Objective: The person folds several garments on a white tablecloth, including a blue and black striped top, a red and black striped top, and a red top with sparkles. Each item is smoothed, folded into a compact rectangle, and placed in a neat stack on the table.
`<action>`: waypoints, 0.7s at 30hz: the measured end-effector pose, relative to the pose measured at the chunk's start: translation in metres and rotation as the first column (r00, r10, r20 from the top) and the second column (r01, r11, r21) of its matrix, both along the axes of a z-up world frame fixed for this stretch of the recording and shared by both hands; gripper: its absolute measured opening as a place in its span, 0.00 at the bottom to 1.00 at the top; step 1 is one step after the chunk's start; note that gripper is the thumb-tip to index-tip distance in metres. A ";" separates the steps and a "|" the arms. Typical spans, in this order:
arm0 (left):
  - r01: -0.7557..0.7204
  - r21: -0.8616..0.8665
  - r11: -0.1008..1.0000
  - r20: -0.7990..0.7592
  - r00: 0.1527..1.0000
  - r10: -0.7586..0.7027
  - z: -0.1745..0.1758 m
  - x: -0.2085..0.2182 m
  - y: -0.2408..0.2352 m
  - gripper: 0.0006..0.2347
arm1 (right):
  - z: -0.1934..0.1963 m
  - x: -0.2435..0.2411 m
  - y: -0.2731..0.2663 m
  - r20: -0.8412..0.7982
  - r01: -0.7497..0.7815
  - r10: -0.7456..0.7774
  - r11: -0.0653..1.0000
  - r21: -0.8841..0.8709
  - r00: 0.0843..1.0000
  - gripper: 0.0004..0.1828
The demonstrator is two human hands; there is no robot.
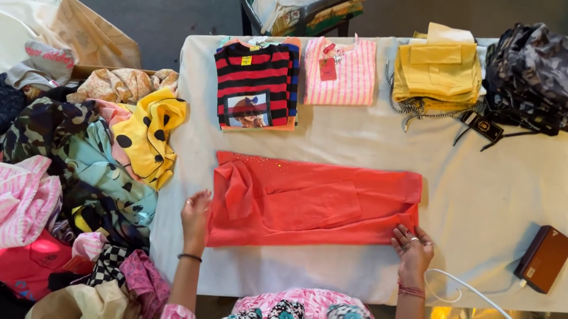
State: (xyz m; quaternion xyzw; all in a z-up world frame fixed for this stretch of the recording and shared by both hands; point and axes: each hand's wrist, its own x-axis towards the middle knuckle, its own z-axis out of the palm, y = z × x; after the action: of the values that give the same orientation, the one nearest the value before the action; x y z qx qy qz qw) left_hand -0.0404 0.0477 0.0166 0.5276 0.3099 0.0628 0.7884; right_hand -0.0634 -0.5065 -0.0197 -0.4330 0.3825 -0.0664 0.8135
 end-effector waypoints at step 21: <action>0.618 0.638 0.459 -0.443 0.783 -0.437 -0.008 0.085 -0.021 0.11 | 0.088 0.017 0.013 -0.562 -0.392 0.239 -0.507 -0.768 0.792 0.15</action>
State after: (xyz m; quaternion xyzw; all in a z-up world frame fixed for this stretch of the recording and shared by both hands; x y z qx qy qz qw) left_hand 0.0447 0.0264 0.0086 0.8787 0.1578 -0.1204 0.4342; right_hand -0.0466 -0.4940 0.0687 -0.9959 0.0358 -0.0612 0.0558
